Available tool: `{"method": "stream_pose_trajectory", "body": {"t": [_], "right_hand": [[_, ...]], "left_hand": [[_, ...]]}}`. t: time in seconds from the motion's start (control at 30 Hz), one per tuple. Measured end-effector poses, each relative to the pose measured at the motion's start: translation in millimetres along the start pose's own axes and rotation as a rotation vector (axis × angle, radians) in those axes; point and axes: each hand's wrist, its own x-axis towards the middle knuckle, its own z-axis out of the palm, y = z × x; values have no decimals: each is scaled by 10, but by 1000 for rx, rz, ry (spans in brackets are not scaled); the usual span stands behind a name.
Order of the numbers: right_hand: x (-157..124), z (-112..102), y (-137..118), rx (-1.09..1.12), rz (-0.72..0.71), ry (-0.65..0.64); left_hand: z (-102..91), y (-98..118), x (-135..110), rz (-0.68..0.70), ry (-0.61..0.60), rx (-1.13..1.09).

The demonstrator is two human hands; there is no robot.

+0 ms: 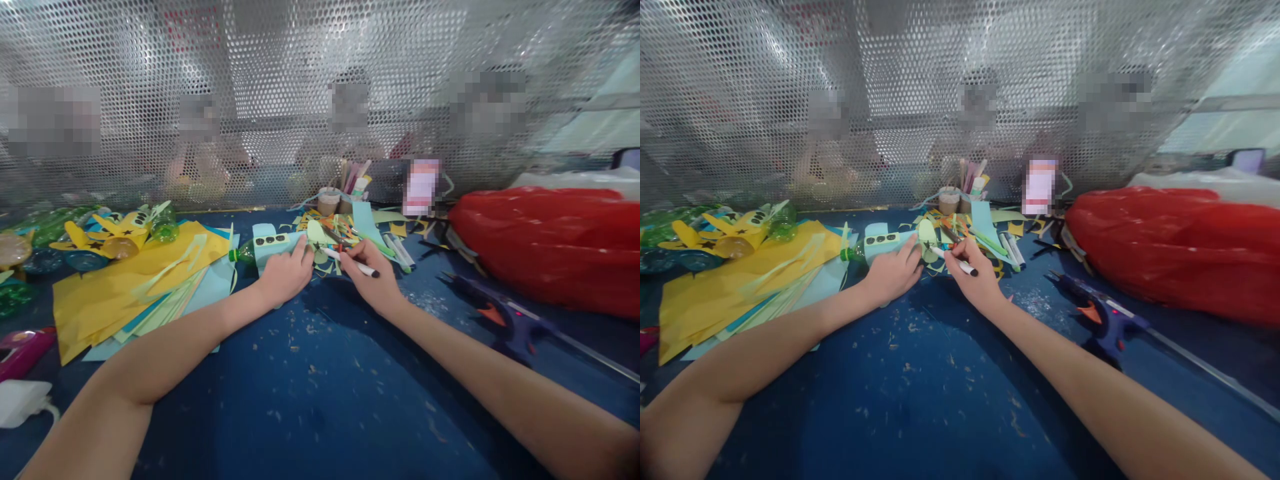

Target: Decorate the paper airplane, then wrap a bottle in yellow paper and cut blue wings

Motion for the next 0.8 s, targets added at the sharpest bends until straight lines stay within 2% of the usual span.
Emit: {"method": "stream_pose_trajectory", "body": {"t": [0.13, 0.33, 0.8], "right_hand": [[-8, 1, 5, 8, -7, 0], [-12, -7, -6, 32, 39, 69], [-2, -6, -9, 21, 12, 24]], "left_hand": [[16, -1, 2, -2, 12, -15], [-11, 1, 2, -2, -8, -10], [18, -7, 1, 0, 12, -22]]}}
